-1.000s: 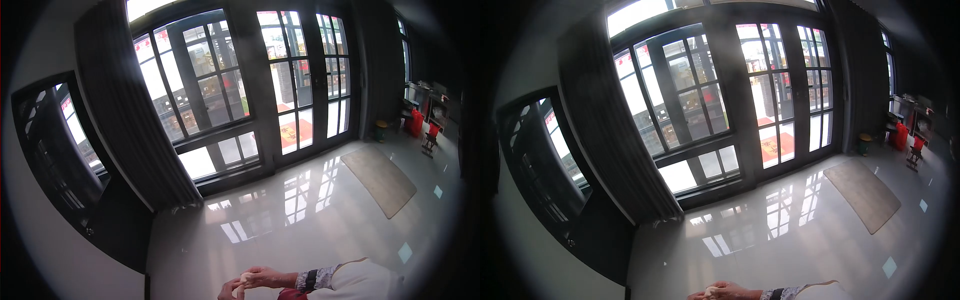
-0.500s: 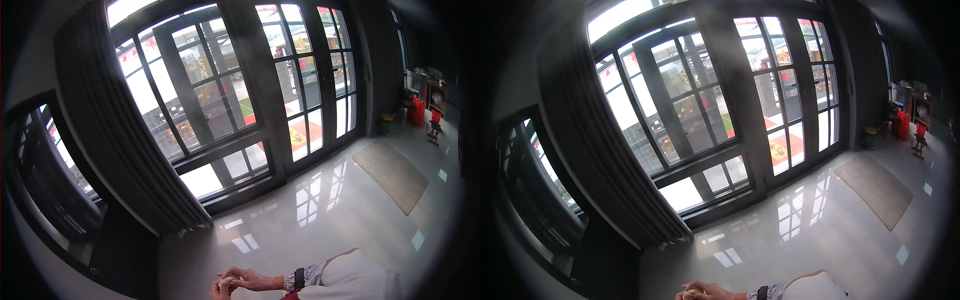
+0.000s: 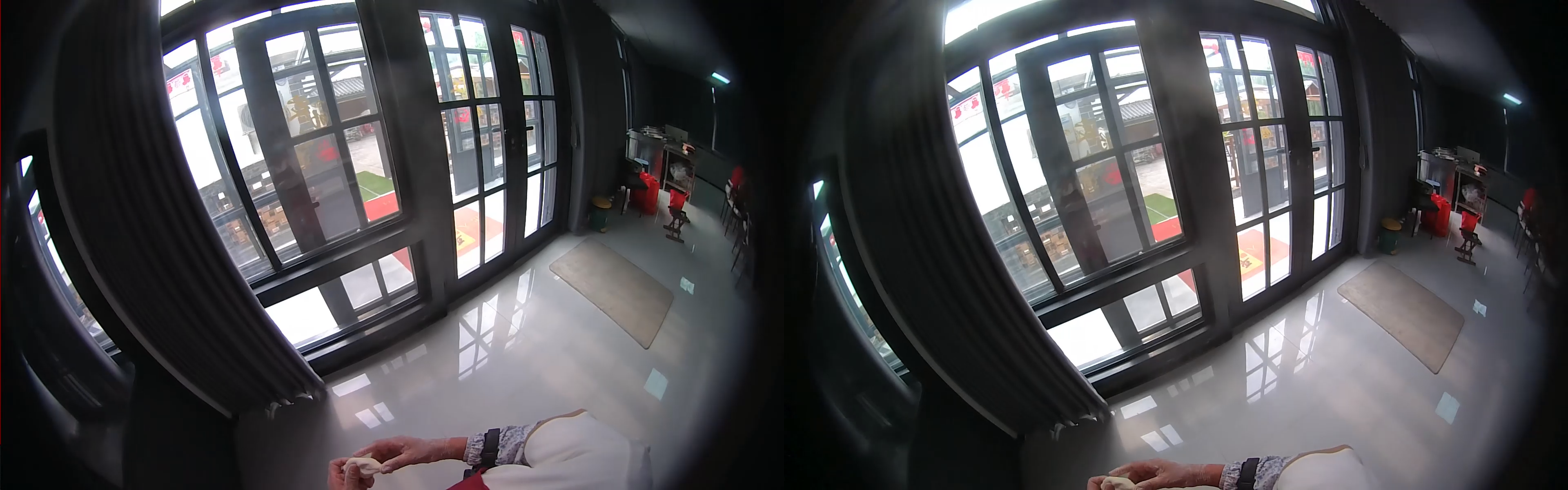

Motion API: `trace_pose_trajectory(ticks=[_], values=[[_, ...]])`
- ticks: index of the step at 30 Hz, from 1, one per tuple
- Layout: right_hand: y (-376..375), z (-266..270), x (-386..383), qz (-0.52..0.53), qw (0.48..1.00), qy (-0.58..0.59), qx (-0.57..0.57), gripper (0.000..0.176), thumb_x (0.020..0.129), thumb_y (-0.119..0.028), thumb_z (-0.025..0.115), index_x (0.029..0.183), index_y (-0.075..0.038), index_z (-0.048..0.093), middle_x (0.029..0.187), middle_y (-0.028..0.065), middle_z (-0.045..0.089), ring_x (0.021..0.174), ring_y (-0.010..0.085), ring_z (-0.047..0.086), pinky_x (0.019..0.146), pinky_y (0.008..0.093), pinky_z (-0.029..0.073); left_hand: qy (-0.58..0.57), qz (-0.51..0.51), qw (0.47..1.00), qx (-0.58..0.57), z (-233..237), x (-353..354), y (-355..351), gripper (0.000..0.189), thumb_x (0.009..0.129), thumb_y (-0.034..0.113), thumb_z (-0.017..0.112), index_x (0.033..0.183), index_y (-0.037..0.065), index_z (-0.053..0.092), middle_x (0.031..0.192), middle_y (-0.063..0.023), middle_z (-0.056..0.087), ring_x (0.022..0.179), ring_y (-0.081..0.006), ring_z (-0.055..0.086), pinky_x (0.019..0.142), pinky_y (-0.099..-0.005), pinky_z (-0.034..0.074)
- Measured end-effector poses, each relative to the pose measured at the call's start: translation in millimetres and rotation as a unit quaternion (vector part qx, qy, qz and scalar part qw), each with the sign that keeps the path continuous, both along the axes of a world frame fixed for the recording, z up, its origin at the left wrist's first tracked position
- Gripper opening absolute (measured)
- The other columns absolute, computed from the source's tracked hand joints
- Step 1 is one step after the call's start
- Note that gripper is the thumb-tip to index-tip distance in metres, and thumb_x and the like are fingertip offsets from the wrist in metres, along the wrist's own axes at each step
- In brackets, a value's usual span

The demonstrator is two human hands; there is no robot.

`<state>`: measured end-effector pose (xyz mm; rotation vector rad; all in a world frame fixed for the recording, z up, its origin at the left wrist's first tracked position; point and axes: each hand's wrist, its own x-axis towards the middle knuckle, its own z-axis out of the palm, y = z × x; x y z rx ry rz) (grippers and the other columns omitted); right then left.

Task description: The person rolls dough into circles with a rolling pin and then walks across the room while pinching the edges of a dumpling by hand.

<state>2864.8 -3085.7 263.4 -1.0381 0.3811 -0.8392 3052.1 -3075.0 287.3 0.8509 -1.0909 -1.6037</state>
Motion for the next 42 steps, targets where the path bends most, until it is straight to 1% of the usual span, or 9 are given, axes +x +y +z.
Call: trace_pose_trajectory(ticks=[5, 7, 12, 18, 20, 26, 31, 36, 42], values=[[-59.6, 5.1, 59.3, -0.082, 0.986, 0.145, -0.007, 0.058, 0.087, -0.033, 0.064, 0.134, -0.007, 0.041, 0.116, 0.0083, 0.052, 0.105, 0.0161, 0.051, 0.086, 0.0273, 0.045, -0.083, -0.046, 0.995, -0.024, -12.6, 52.1, -84.5, 0.015, 0.096, 0.018, 0.050, 0.090, 0.005, 0.054, 0.068, -0.0039, 0.057, 0.053, -0.0104, 0.047, 0.048, -0.0256, 0.037], [-72.8, 16.8, 80.4, -0.139, 0.975, 0.172, 0.001, 0.056, 0.089, -0.035, 0.062, 0.132, -0.006, 0.041, 0.112, 0.0084, 0.053, 0.104, 0.0155, 0.051, 0.083, 0.0252, 0.045, -0.312, 0.025, 0.898, -0.311, -5.2, 64.5, -111.4, 0.016, 0.095, 0.020, 0.050, 0.093, 0.004, 0.054, 0.066, -0.0102, 0.058, 0.054, -0.0194, 0.055, 0.050, -0.0338, 0.041], [-101.3, 21.4, 93.6, -0.254, 0.928, 0.274, -0.007, 0.046, 0.090, -0.039, 0.059, 0.119, -0.004, 0.047, 0.106, 0.0068, 0.057, 0.092, 0.0186, 0.058, 0.082, 0.0302, 0.047, -0.286, -0.057, 0.911, -0.293, 15.8, 65.0, -153.6, 0.022, 0.093, 0.026, 0.055, 0.095, 0.004, 0.054, 0.072, -0.0152, 0.060, 0.065, -0.0267, 0.062, 0.059, -0.0384, 0.046], [-114.1, 33.9, 78.2, -0.389, 0.808, 0.426, -0.122, 0.036, 0.093, -0.037, 0.054, 0.108, -0.004, 0.048, 0.088, 0.0041, 0.056, 0.078, 0.0121, 0.059, 0.067, 0.0249, 0.047, -0.267, -0.095, 0.928, -0.243, 10.4, 41.1, -178.7, 0.026, 0.088, 0.024, 0.063, 0.095, 0.000, 0.056, 0.083, -0.0129, 0.063, 0.076, -0.0180, 0.060, 0.067, -0.0316, 0.048], [-119.1, 40.9, 68.4, -0.329, 0.879, 0.333, -0.095, 0.045, 0.088, -0.029, 0.060, 0.124, -0.008, 0.044, 0.088, 0.0120, 0.061, 0.068, 0.0178, 0.062, 0.057, 0.0293, 0.052, -0.265, -0.094, 0.928, -0.244, 10.6, 34.7, -192.6, 0.024, 0.088, 0.022, 0.063, 0.093, -0.001, 0.056, 0.082, -0.0114, 0.063, 0.075, -0.0161, 0.059, 0.067, -0.0307, 0.048], [-126.4, 58.2, 15.6, -0.288, 0.889, 0.322, -0.154, 0.038, 0.089, -0.021, 0.059, 0.119, -0.003, 0.045, 0.084, 0.0094, 0.063, 0.067, 0.0149, 0.061, 0.057, 0.0278, 0.051, -0.239, -0.188, 0.917, -0.258, 14.7, 15.1, -217.8, 0.012, 0.091, 0.013, 0.056, 0.093, 0.001, 0.056, 0.075, -0.0083, 0.062, 0.069, -0.0112, 0.058, 0.062, -0.0280, 0.047], [-148.2, 40.8, -0.8, -0.302, 0.919, 0.229, -0.106, 0.034, 0.095, -0.028, 0.052, 0.117, -0.003, 0.044, 0.089, 0.0067, 0.060, 0.074, 0.0111, 0.060, 0.060, 0.0239, 0.048, -0.348, -0.102, 0.845, -0.393, 34.6, -26.7, -225.5, 0.023, 0.096, 0.024, 0.047, 0.094, 0.004, 0.056, 0.075, -0.0201, 0.060, 0.068, -0.0376, 0.060, 0.054, -0.0422, 0.044], [-166.6, 43.8, -18.6, -0.391, 0.913, 0.114, -0.036, 0.029, 0.097, -0.029, 0.048, 0.104, -0.001, 0.048, 0.080, 0.0045, 0.056, 0.062, 0.0081, 0.055, 0.055, 0.0202, 0.042, -0.327, -0.077, 0.847, -0.412, 84.3, -54.7, -210.5, 0.019, 0.093, 0.016, 0.050, 0.104, 0.004, 0.058, 0.085, -0.0169, 0.062, 0.071, -0.0339, 0.061, 0.061, -0.0387, 0.048], [-154.6, 46.9, -43.0, -0.228, 0.972, 0.028, 0.043, 0.039, 0.096, -0.035, 0.050, 0.119, -0.005, 0.041, 0.106, 0.0114, 0.059, 0.091, 0.0170, 0.063, 0.076, 0.0270, 0.048, -0.346, -0.122, 0.786, -0.498, 63.8, -47.8, -229.0, 0.022, 0.087, 0.003, 0.049, 0.105, 0.006, 0.060, 0.094, -0.0138, 0.062, 0.088, -0.0345, 0.057, 0.075, -0.0421, 0.046]])
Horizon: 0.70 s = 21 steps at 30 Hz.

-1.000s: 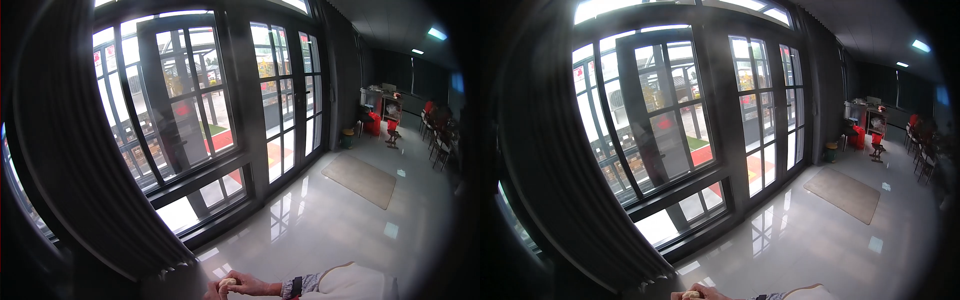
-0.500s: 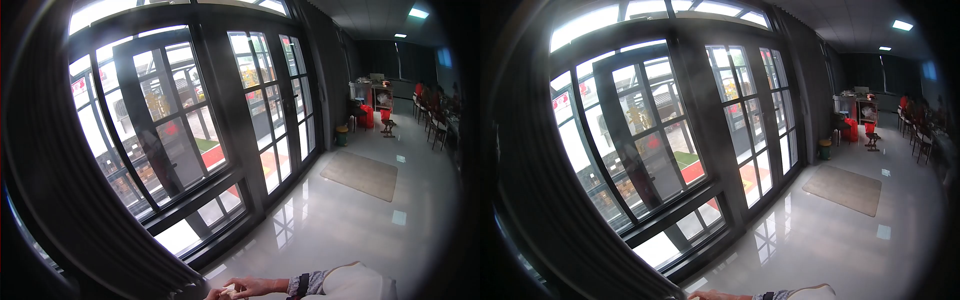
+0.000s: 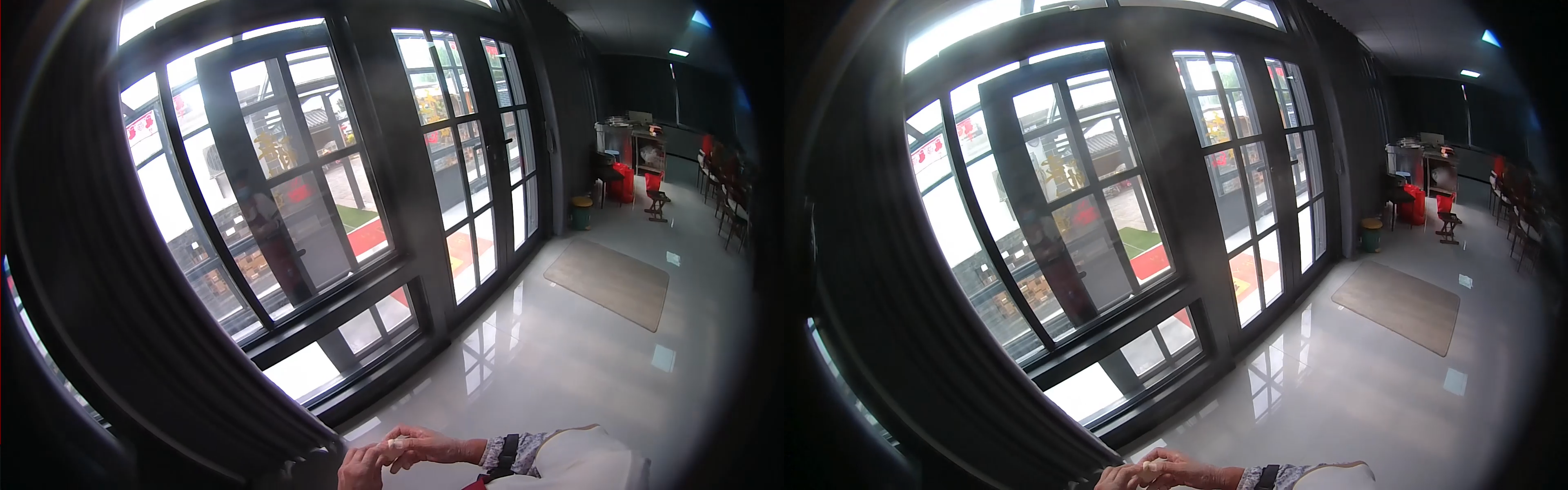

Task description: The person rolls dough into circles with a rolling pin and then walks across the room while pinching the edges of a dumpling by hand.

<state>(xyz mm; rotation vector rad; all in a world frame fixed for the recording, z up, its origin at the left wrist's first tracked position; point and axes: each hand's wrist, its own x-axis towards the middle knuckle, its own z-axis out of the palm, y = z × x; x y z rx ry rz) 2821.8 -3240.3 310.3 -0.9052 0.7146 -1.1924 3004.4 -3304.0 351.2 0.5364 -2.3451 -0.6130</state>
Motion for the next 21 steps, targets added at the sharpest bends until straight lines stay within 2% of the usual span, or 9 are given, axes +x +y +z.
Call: trace_pose_trajectory(ticks=[4, 6, 8, 11, 14, 16, 17, 19, 21], values=[[-7.3, -7.3, -4.9, 0.075, 0.994, -0.050, 0.068, 0.045, 0.094, -0.036, 0.053, 0.124, -0.006, 0.040, 0.115, 0.0135, 0.058, 0.098, 0.0193, 0.062, 0.082, 0.0304, 0.048, -0.031, -0.011, 0.997, -0.075, -0.5, 0.6, 1.5, 0.019, 0.085, 0.003, 0.053, 0.102, 0.007, 0.060, 0.094, -0.0131, 0.062, 0.086, -0.0333, 0.057, 0.074, -0.0408, 0.046], [-14.9, -8.5, -4.7, 0.060, 0.998, -0.019, 0.021, 0.042, 0.094, -0.033, 0.054, 0.122, -0.005, 0.042, 0.115, 0.0126, 0.058, 0.098, 0.0195, 0.062, 0.083, 0.0306, 0.048, 0.098, 0.047, 0.993, 0.036, -9.2, -1.0, -2.9, 0.017, 0.085, 0.007, 0.059, 0.102, 0.007, 0.060, 0.090, -0.0125, 0.062, 0.080, -0.0287, 0.060, 0.071, -0.0362, 0.048], [-19.0, -0.7, -2.0, 0.044, 0.999, -0.017, -0.004, 0.040, 0.094, -0.031, 0.054, 0.122, -0.005, 0.042, 0.113, 0.0119, 0.059, 0.097, 0.0193, 0.062, 0.082, 0.0306, 0.048, 0.134, 0.109, 0.965, 0.197, 7.3, 5.2, 0.7, 0.025, 0.083, 0.007, 0.068, 0.104, 0.002, 0.057, 0.088, -0.0081, 0.063, 0.078, -0.0121, 0.061, 0.069, -0.0249, 0.049], [-24.3, 5.7, 8.0, -0.001, 0.997, 0.006, -0.072, 0.036, 0.095, -0.029, 0.052, 0.120, -0.004, 0.043, 0.109, 0.0114, 0.060, 0.094, 0.0184, 0.063, 0.080, 0.0296, 0.049, 0.118, 0.090, 0.952, 0.269, -1.8, 12.7, -13.0, 0.029, 0.081, 0.003, 0.069, 0.106, 0.001, 0.056, 0.091, -0.0072, 0.064, 0.082, -0.0104, 0.060, 0.070, -0.0240, 0.049], [-34.3, 3.5, 20.4, -0.041, 0.989, 0.062, -0.129, 0.033, 0.096, -0.029, 0.050, 0.116, -0.004, 0.041, 0.103, 0.0118, 0.061, 0.087, 0.0171, 0.064, 0.072, 0.0276, 0.050, 0.229, -0.013, 0.904, 0.361, -1.4, 13.7, -11.2, 0.022, 0.083, 0.005, 0.067, 0.102, 0.000, 0.057, 0.088, -0.0047, 0.062, 0.080, -0.0093, 0.059, 0.067, -0.0241, 0.048], [-36.8, -6.5, 29.5, -0.056, 0.984, 0.100, -0.139, 0.032, 0.096, -0.029, 0.049, 0.113, -0.004, 0.040, 0.100, 0.0120, 0.062, 0.083, 0.0164, 0.065, 0.068, 0.0265, 0.051, 0.123, 0.107, 0.972, 0.171, 17.2, 12.9, -4.3, 0.011, 0.085, 0.007, 0.063, 0.093, 0.001, 0.059, 0.083, -0.0054, 0.061, 0.074, -0.0150, 0.059, 0.064, -0.0277, 0.048], [-38.5, -14.2, 34.2, -0.062, 0.990, 0.078, -0.096, 0.031, 0.097, -0.030, 0.048, 0.112, -0.005, 0.038, 0.097, 0.0118, 0.062, 0.080, 0.0157, 0.065, 0.065, 0.0259, 0.051, 0.121, 0.107, 0.972, 0.171, 16.9, 13.4, -3.9, 0.011, 0.085, 0.007, 0.063, 0.093, 0.001, 0.059, 0.083, -0.0054, 0.061, 0.074, -0.0150, 0.059, 0.064, -0.0277, 0.048], [-47.5, -24.7, 42.0, -0.076, 0.993, 0.077, -0.037, 0.027, 0.098, -0.030, 0.045, 0.107, -0.007, 0.035, 0.090, 0.0100, 0.063, 0.076, 0.0156, 0.066, 0.061, 0.0260, 0.052, 0.040, 0.112, 0.991, -0.061, 14.0, 13.9, -8.2, 0.004, 0.083, 0.005, 0.061, 0.084, 0.003, 0.058, 0.080, -0.0090, 0.058, 0.070, -0.0249, 0.058, 0.060, -0.0333, 0.047], [-49.4, -26.8, 46.6, -0.060, 0.997, 0.049, -0.017, 0.029, 0.098, -0.030, 0.044, 0.112, -0.006, 0.034, 0.094, 0.0111, 0.062, 0.081, 0.0163, 0.065, 0.066, 0.0271, 0.053, 0.031, 0.115, 0.988, -0.096, 6.6, 16.8, -10.9, 0.003, 0.081, 0.004, 0.060, 0.083, 0.003, 0.057, 0.081, -0.0107, 0.057, 0.071, -0.0282, 0.058, 0.061, -0.0351, 0.047]])
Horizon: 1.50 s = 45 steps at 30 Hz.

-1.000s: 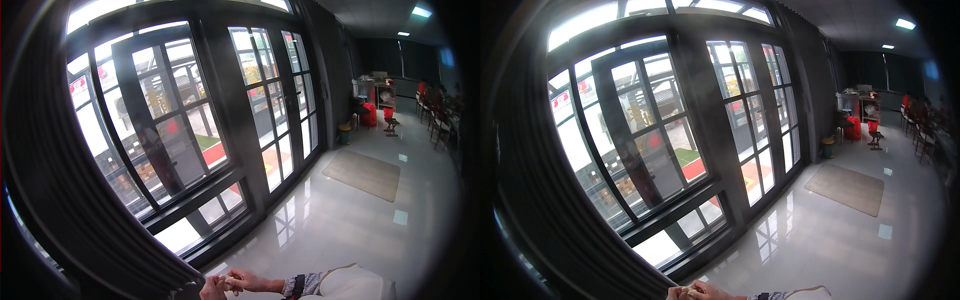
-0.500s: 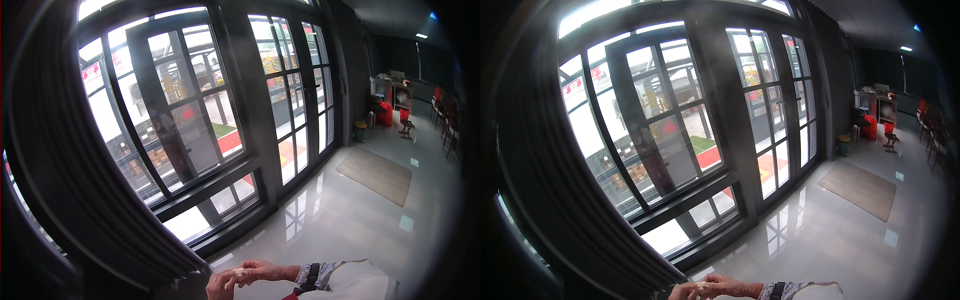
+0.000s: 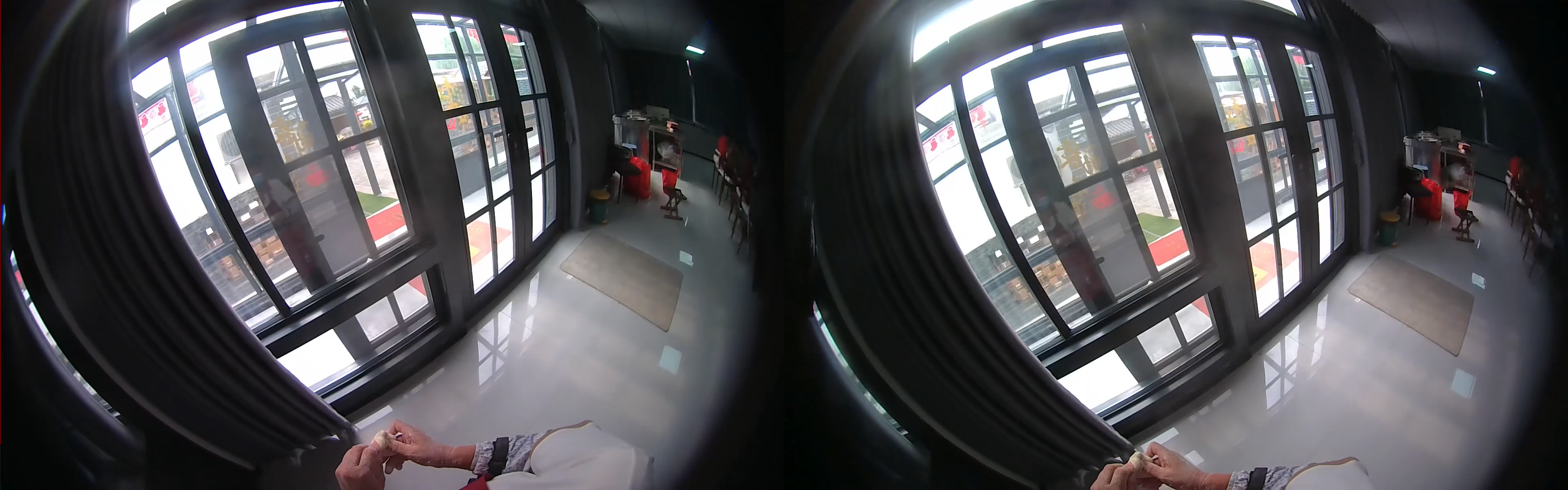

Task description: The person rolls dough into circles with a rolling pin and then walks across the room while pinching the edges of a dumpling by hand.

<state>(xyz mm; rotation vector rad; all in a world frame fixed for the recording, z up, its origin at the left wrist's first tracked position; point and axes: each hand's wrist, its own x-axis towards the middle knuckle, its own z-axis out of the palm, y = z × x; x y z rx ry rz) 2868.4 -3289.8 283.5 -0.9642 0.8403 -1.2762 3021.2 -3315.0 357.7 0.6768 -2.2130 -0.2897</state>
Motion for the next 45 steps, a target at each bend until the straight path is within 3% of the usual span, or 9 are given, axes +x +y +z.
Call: trace_pose_trajectory(ticks=[7, 10, 11, 23, 29, 33, 35, 36, 45], values=[[7.0, 11.6, -7.6, 0.119, 0.981, -0.118, 0.098, 0.051, 0.095, -0.036, 0.050, 0.131, -0.004, 0.034, 0.119, 0.0138, 0.052, 0.104, 0.0187, 0.059, 0.089, 0.0330, 0.051, -0.083, -0.016, 0.991, -0.108, -18.7, 16.4, -3.0, 0.031, 0.071, 0.001, 0.061, 0.102, 0.004, 0.061, 0.093, -0.0134, 0.060, 0.080, -0.0319, 0.059, 0.069, -0.0404, 0.050], [10.0, 5.2, -10.8, 0.111, 0.980, -0.152, 0.067, 0.049, 0.093, -0.038, 0.052, 0.126, -0.003, 0.040, 0.118, 0.0115, 0.054, 0.104, 0.0196, 0.059, 0.089, 0.0323, 0.050, 0.055, -0.016, 0.997, 0.042, -25.9, 15.8, 4.0, 0.035, 0.082, -0.001, 0.060, 0.117, 0.003, 0.056, 0.102, -0.0163, 0.061, 0.093, -0.0307, 0.061, 0.079, -0.0364, 0.050], [10.4, 4.5, -14.6, 0.109, 0.980, -0.153, 0.067, 0.049, 0.093, -0.038, 0.052, 0.126, -0.003, 0.040, 0.118, 0.0115, 0.054, 0.104, 0.0196, 0.059, 0.089, 0.0323, 0.050, 0.153, -0.007, 0.952, 0.264, -27.7, 15.7, 13.0, 0.040, 0.085, 0.005, 0.063, 0.123, 0.003, 0.052, 0.105, -0.0172, 0.061, 0.094, -0.0300, 0.061, 0.080, -0.0347, 0.050], [22.4, 2.9, -16.4, 0.028, 0.997, 0.022, 0.063, 0.037, 0.099, -0.036, 0.040, 0.121, -0.007, 0.045, 0.105, 0.0063, 0.060, 0.097, 0.0159, 0.062, 0.081, 0.0264, 0.051, -0.024, 0.037, 0.992, -0.119, -29.4, -21.0, 20.8, 0.013, 0.083, 0.012, 0.063, 0.093, 0.004, 0.060, 0.088, -0.0122, 0.060, 0.085, -0.0322, 0.056, 0.073, -0.0403, 0.045], [35.6, 3.6, -39.5, 0.115, 0.989, -0.060, 0.066, 0.045, 0.100, -0.036, 0.037, 0.135, -0.008, 0.036, 0.114, 0.0113, 0.058, 0.105, 0.0196, 0.059, 0.088, 0.0285, 0.049, 0.038, 0.001, 0.979, 0.201, 8.9, -23.0, 9.3, 0.012, 0.088, 0.010, 0.058, 0.094, 0.002, 0.063, 0.088, -0.0133, 0.062, 0.082, -0.0255, 0.060, 0.074, -0.0345, 0.047], [45.3, 20.7, -45.2, 0.122, 0.964, -0.237, 0.022, 0.050, 0.099, -0.034, 0.040, 0.139, -0.005, 0.030, 0.128, 0.0135, 0.046, 0.117, 0.0211, 0.051, 0.099, 0.0317, 0.045, 0.022, -0.057, 0.988, 0.145, 13.5, -31.4, 13.5, 0.012, 0.088, 0.010, 0.059, 0.094, 0.002, 0.063, 0.088, -0.0128, 0.062, 0.081, -0.0235, 0.060, 0.073, -0.0345, 0.048], [42.9, 29.2, -41.0, 0.125, 0.986, 0.004, -0.111, 0.054, 0.098, -0.037, 0.041, 0.138, -0.002, 0.031, 0.127, 0.0116, 0.044, 0.120, 0.0190, 0.047, 0.100, 0.0318, 0.044, 0.022, -0.062, 0.992, 0.104, 11.6, -39.7, 21.3, 0.011, 0.088, 0.010, 0.059, 0.094, 0.001, 0.063, 0.089, -0.0130, 0.062, 0.082, -0.0240, 0.060, 0.073, -0.0345, 0.048], [46.9, 33.4, -38.0, 0.139, 0.968, -0.206, 0.039, 0.053, 0.098, -0.039, 0.041, 0.136, -0.003, 0.035, 0.123, 0.0086, 0.046, 0.120, 0.0163, 0.045, 0.099, 0.0320, 0.043, 0.042, -0.020, 0.990, 0.132, 8.0, -42.9, 24.5, 0.011, 0.088, 0.009, 0.057, 0.093, 0.001, 0.063, 0.090, -0.0139, 0.062, 0.083, -0.0261, 0.060, 0.074, -0.0355, 0.048], [40.8, -13.7, -32.7, -0.013, 0.986, -0.156, 0.055, 0.036, 0.099, -0.035, 0.040, 0.117, -0.004, 0.048, 0.109, 0.0052, 0.051, 0.105, 0.0137, 0.053, 0.090, 0.0303, 0.048, -0.012, -0.060, 0.998, -0.022, -15.5, -50.4, 34.9, 0.019, 0.086, 0.007, 0.058, 0.104, 0.001, 0.060, 0.095, -0.0165, 0.061, 0.092, -0.0347, 0.057, 0.082, -0.0413, 0.046]])
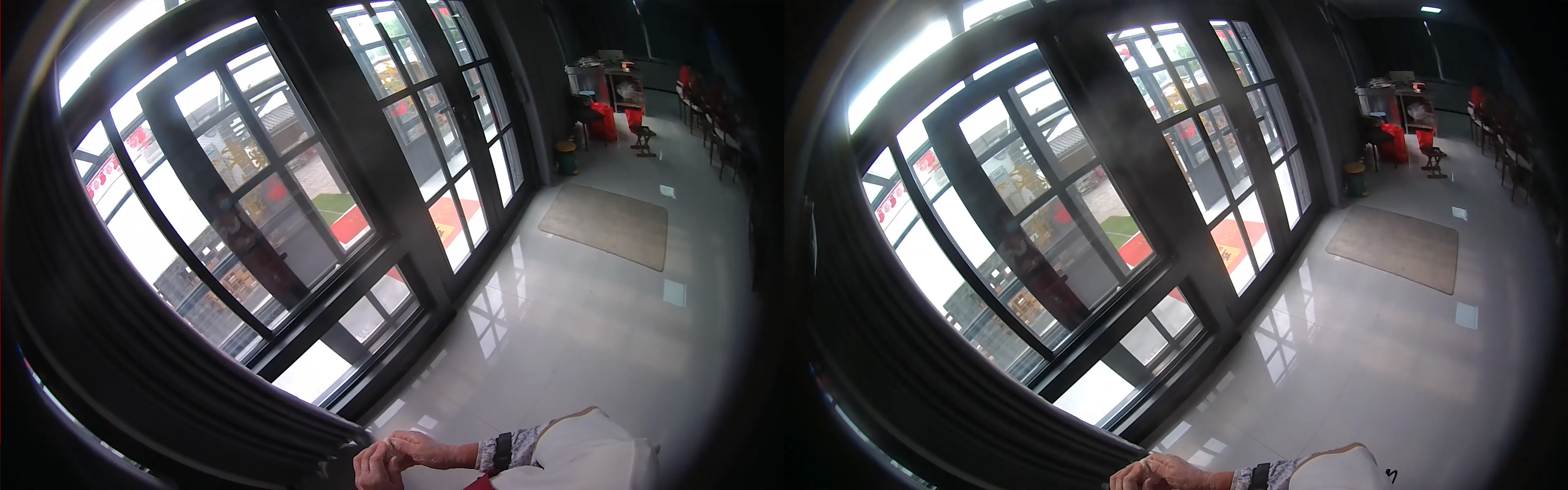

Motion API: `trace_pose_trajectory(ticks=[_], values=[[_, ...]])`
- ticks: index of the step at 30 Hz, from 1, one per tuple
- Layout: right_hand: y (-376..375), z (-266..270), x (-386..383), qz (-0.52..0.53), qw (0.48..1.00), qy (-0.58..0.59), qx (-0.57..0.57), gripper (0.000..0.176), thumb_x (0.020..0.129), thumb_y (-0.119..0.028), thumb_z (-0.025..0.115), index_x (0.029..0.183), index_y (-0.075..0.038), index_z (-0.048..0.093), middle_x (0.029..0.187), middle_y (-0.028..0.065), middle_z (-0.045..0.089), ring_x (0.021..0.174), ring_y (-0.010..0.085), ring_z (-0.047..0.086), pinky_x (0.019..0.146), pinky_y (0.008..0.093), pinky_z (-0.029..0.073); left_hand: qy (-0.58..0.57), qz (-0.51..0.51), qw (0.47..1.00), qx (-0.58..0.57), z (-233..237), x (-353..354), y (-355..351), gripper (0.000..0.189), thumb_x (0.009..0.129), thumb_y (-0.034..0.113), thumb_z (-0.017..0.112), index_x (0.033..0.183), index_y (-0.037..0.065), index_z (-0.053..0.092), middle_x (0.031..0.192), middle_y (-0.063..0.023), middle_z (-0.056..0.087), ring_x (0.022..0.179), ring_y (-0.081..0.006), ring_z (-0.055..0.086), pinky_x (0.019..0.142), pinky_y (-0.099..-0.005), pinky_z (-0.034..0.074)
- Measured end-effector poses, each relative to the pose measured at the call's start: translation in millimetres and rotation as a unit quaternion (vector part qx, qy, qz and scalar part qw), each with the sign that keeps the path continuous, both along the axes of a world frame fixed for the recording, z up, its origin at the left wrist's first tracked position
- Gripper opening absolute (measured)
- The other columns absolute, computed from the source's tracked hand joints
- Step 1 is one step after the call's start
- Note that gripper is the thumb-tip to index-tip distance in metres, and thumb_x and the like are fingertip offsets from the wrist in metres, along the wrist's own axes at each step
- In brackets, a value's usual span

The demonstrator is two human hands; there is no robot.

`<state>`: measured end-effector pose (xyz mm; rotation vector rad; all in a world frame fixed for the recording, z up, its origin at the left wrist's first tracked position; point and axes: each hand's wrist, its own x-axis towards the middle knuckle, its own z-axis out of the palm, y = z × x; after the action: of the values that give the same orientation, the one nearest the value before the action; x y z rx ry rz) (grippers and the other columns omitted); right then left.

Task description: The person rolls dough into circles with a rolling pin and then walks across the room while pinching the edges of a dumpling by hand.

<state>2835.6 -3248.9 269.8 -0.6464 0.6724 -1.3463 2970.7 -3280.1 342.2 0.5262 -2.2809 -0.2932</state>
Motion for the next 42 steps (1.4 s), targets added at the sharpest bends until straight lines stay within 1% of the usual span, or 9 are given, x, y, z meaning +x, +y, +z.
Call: trace_pose_trajectory(ticks=[7, 12, 16, 28, 34, 37, 39, 41, 42], values=[[4.4, -20.4, -7.6, 0.047, 0.998, -0.043, -0.016, 0.038, 0.100, -0.036, 0.036, 0.118, -0.005, 0.047, 0.109, 0.0079, 0.054, 0.103, 0.0175, 0.056, 0.093, 0.0353, 0.047, -0.005, 0.024, 1.000, 0.019, -11.3, -3.3, 1.7, 0.024, 0.082, 0.008, 0.065, 0.104, 0.001, 0.059, 0.100, -0.0172, 0.061, 0.096, -0.0351, 0.056, 0.085, -0.0420, 0.045], [16.5, 9.2, -12.8, 0.094, 0.989, -0.111, -0.018, 0.053, 0.099, -0.038, 0.036, 0.139, -0.004, 0.030, 0.130, 0.0108, 0.046, 0.118, 0.0237, 0.050, 0.104, 0.0402, 0.038, 0.001, -0.032, 0.979, 0.200, 1.7, 5.7, -8.1, 0.013, 0.084, 0.007, 0.060, 0.097, 0.005, 0.062, 0.098, -0.0141, 0.063, 0.095, -0.0311, 0.058, 0.081, -0.0392, 0.047], [17.3, 26.1, -8.7, 0.099, 0.980, -0.138, -0.103, 0.059, 0.098, -0.042, 0.037, 0.142, -0.005, 0.025, 0.131, 0.0109, 0.044, 0.119, 0.0236, 0.049, 0.104, 0.0401, 0.039, 0.012, -0.019, 0.992, 0.123, 3.9, -6.7, -4.1, 0.016, 0.082, 0.005, 0.061, 0.098, 0.005, 0.062, 0.094, -0.0149, 0.062, 0.091, -0.0310, 0.058, 0.082, -0.0390, 0.047], [12.3, -2.6, -22.0, -0.055, 0.996, -0.075, -0.003, 0.036, 0.097, -0.028, 0.048, 0.120, -0.001, 0.041, 0.101, 0.0058, 0.051, 0.095, 0.0123, 0.054, 0.084, 0.0238, 0.049, -0.006, 0.014, 0.998, 0.057, -12.8, -11.5, 0.7, 0.051, 0.076, 0.019, 0.072, 0.122, 0.007, 0.054, 0.114, -0.0153, 0.054, 0.110, -0.0332, 0.047, 0.096, -0.0436, 0.035], [28.4, 45.0, -24.7, -0.085, 0.992, -0.054, -0.069, 0.045, 0.100, -0.031, 0.038, 0.134, -0.003, 0.031, 0.126, 0.0147, 0.044, 0.117, 0.0212, 0.048, 0.100, 0.0320, 0.040, 0.098, 0.090, 0.988, 0.076, -23.2, -36.2, 6.2, 0.041, 0.077, 0.014, 0.070, 0.115, 0.007, 0.057, 0.113, -0.0133, 0.055, 0.110, -0.0324, 0.047, 0.096, -0.0433, 0.034], [30.8, 42.5, -37.8, -0.044, 0.996, -0.044, -0.070, 0.048, 0.099, -0.031, 0.037, 0.138, -0.003, 0.027, 0.137, 0.0177, 0.034, 0.126, 0.0250, 0.042, 0.107, 0.0357, 0.033, 0.112, 0.025, 0.960, 0.256, -38.3, -46.4, 6.1, 0.019, 0.084, 0.012, 0.063, 0.101, 0.003, 0.060, 0.095, -0.0151, 0.059, 0.091, -0.0322, 0.056, 0.079, -0.0398, 0.045], [29.7, 34.2, -40.2, -0.044, 0.995, -0.028, -0.080, 0.049, 0.099, -0.032, 0.038, 0.137, -0.003, 0.027, 0.138, 0.0184, 0.033, 0.127, 0.0261, 0.041, 0.108, 0.0365, 0.032, 0.098, 0.037, 0.980, 0.167, -32.7, -58.6, 18.1, 0.016, 0.085, 0.011, 0.062, 0.099, 0.003, 0.059, 0.093, -0.0157, 0.059, 0.087, -0.0328, 0.056, 0.075, -0.0402, 0.046], [28.1, 27.6, -39.0, -0.128, 0.979, -0.081, -0.140, 0.048, 0.094, -0.027, 0.053, 0.134, -0.005, 0.037, 0.115, 0.0099, 0.056, 0.098, 0.0116, 0.057, 0.075, 0.0254, 0.050, 0.084, 0.046, 0.995, 0.036, -28.2, -68.4, 22.1, 0.009, 0.087, 0.009, 0.058, 0.094, 0.003, 0.059, 0.090, -0.0172, 0.058, 0.082, -0.0344, 0.056, 0.071, -0.0420, 0.045], [28.9, 27.2, -42.4, -0.126, 0.979, -0.081, -0.139, 0.048, 0.094, -0.027, 0.053, 0.134, -0.005, 0.037, 0.115, 0.0099, 0.056, 0.098, 0.0116, 0.057, 0.075, 0.0254, 0.050, 0.084, 0.047, 0.995, 0.037, -25.9, -71.5, 23.3, 0.009, 0.087, 0.009, 0.058, 0.094, 0.003, 0.059, 0.090, -0.0172, 0.058, 0.082, -0.0344, 0.056, 0.071, -0.0420, 0.045]])
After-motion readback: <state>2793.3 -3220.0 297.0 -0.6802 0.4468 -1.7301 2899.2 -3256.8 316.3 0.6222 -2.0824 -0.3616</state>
